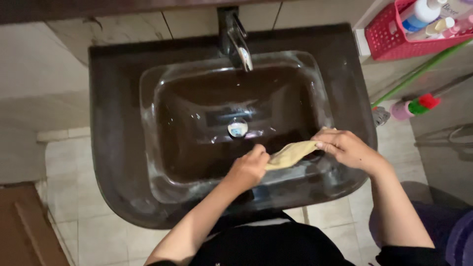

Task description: The person wipes the upper surfaces and the bowl of a dark sink using a cloth, then rinses and wrings the cloth in a bucket on the floor.

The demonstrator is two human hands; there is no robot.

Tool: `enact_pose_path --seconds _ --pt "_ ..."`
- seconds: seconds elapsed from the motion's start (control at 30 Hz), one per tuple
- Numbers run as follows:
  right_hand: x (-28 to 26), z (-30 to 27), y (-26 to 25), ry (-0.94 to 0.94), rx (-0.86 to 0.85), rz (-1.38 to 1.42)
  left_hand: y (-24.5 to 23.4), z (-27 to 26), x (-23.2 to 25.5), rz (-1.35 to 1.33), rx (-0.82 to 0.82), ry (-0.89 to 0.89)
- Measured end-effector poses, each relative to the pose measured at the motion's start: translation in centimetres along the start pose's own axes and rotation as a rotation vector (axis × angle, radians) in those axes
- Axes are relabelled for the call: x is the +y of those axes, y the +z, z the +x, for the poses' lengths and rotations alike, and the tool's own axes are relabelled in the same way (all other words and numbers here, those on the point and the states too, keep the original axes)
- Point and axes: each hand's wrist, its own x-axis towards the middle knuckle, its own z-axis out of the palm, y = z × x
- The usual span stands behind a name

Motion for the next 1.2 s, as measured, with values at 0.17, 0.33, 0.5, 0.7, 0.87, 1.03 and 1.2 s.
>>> enact_pose_path --seconds 0.17,0.33,0.5,0.7,0.87,1.03,1.2 --pt "-2.2 2.8 0.6 0.148 -0.009 0.142 -6.8 0.2 -5.5 -0.012 0.002 0.169" --pt "1.4 8.7 3.5 0.076 -0.023 0.024 -11.6 3.3 -9.4 -0.178 -0.113 -0.314" --pt "4.1 14.8 9.3 0.042 0.174 -0.371 -8.5 6.8 -11.1 0.275 0.13 -0.419" --pt "3.7 18.2 15.4 -0.074 -0.033 -0.265 -1.7 7.4 -13.1 0.481 0.063 -0.251" --pt "5.0 17.8 16.4 -0.066 -0.018 -0.358 1.6 7.3 -15.0 0.438 0.236 -0.221" --pt "6.2 17.2 17.3 -0.191 0.051 -0.395 2.5 6.6 -13.4 0.689 0.189 -0.181" --pt "6.9 16.7 15.8 -0.284 0.029 -0.303 1.6 6.7 -12.2 0.666 0.161 -0.132"
